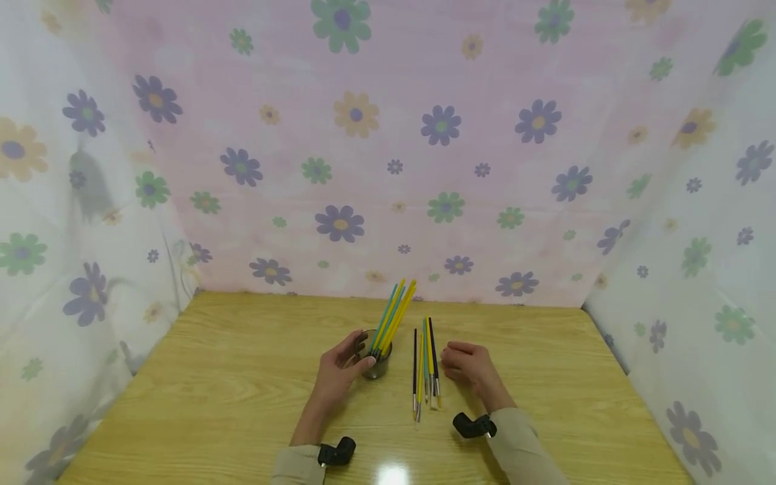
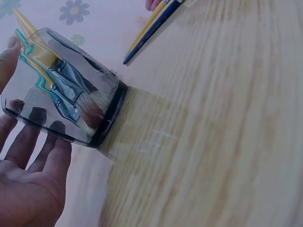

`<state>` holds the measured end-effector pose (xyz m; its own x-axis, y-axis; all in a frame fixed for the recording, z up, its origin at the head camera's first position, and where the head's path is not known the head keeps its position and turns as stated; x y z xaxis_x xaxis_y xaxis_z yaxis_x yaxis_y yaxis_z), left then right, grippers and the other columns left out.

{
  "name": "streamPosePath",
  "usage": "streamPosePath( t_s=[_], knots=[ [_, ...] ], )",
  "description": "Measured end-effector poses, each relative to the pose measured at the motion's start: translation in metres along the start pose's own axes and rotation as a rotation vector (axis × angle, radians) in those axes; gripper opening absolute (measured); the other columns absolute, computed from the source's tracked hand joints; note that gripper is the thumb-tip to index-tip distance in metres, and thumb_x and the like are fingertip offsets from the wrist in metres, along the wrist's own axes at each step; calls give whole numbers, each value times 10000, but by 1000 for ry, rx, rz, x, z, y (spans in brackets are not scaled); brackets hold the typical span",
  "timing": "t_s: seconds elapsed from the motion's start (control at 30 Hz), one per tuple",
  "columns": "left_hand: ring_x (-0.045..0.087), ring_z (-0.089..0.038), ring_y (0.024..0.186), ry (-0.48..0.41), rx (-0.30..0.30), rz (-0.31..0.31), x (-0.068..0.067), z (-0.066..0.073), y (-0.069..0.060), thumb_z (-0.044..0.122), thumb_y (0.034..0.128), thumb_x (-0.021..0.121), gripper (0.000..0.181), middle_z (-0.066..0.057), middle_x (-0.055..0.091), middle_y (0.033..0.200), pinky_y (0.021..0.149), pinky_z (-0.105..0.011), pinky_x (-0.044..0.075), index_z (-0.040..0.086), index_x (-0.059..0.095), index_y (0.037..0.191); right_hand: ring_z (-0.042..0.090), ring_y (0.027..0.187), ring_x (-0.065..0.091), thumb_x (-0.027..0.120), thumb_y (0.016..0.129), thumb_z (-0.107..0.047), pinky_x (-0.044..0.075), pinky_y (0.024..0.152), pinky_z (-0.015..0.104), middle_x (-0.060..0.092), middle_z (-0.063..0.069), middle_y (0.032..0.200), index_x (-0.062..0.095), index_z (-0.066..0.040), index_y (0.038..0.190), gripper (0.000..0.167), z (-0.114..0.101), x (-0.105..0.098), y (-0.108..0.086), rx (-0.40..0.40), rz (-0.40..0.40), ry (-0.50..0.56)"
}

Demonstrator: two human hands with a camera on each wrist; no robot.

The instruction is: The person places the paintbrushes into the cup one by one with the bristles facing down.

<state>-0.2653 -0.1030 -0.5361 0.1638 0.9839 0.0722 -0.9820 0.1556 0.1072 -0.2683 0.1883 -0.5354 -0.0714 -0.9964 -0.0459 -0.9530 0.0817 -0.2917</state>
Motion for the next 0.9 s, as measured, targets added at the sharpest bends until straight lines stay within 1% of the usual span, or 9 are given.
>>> streamPosePath(
  t_s=[0.1, 0.2, 0.33, 0.43, 0.57, 0.7, 0.8, 0.9],
  knots=[
    [477, -335, 1411, 4, -6, 14, -1, 0, 0, 68, 911, 762, 689, -108, 537, 1508, 1194, -497, 372, 29, 454, 1526, 254, 1005, 713, 692, 955, -55, 639, 839, 382, 617, 301, 1296, 540, 108, 1391, 490, -2, 3, 1, 9, -5, -37],
    [484, -335, 1405, 4, -12, 20, -2, 0, -1, 61, 912, 760, 690, -106, 543, 1502, 1194, -504, 371, 32, 452, 1528, 219, 942, 713, 704, 926, -13, 643, 807, 376, 627, 298, 1273, 567, 117, 1356, 470, -3, 6, 3, -1, 9, -71],
    [479, -352, 1406, 3, -1, 12, -1, 0, 0, 60, 915, 757, 691, -130, 529, 1511, 1192, -514, 371, 19, 443, 1529, 160, 811, 681, 730, 875, 36, 645, 721, 341, 662, 240, 1138, 619, 127, 1274, 424, -5, 8, 5, -33, 42, -137],
    [472, -362, 1409, -2, 7, 5, 1, 0, 0, 52, 916, 753, 685, -146, 517, 1518, 1193, -519, 369, 11, 445, 1526, 147, 757, 659, 738, 854, 62, 639, 679, 322, 646, 220, 1072, 630, 140, 1232, 401, -6, 10, 5, -61, 52, -182],
    [469, -374, 1409, -4, 11, 4, 4, 2, 1, 50, 919, 749, 677, -152, 513, 1520, 1193, -539, 364, 4, 445, 1523, 186, 795, 657, 762, 836, 75, 634, 663, 320, 626, 229, 1076, 643, 131, 1206, 392, -8, 11, 5, -75, 67, -243],
    [470, -373, 1408, 10, 16, 4, 4, 2, 0, 73, 921, 754, 692, -143, 515, 1520, 1186, -535, 372, 3, 434, 1530, 218, 853, 635, 797, 808, 65, 620, 655, 305, 630, 196, 1049, 674, 102, 1162, 377, -9, 12, 6, -77, 92, -305],
    [473, -372, 1407, 26, 20, 7, 3, 2, -1, 83, 919, 760, 699, -139, 524, 1514, 1181, -528, 378, 2, 433, 1531, 226, 840, 630, 803, 803, 64, 619, 652, 297, 627, 177, 1022, 679, 97, 1148, 368, -9, 12, 7, -74, 95, -305],
    [472, -359, 1411, 22, 12, 11, 2, 2, -1, 87, 915, 765, 700, -119, 530, 1513, 1188, -520, 372, 17, 440, 1531, 218, 826, 625, 802, 802, 68, 619, 648, 293, 626, 169, 1015, 679, 95, 1144, 364, -7, 13, 8, -70, 98, -300]
  ],
)
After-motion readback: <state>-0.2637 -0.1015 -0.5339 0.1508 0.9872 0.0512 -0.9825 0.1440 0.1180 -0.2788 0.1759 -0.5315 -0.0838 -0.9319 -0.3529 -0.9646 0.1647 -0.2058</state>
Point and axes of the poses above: each hand's wrist, its own y-axis towards the middle knuckle, its own x-axis out of the palm, z = x × y, the point moved 5 cm from there along y, towards the middle knuckle
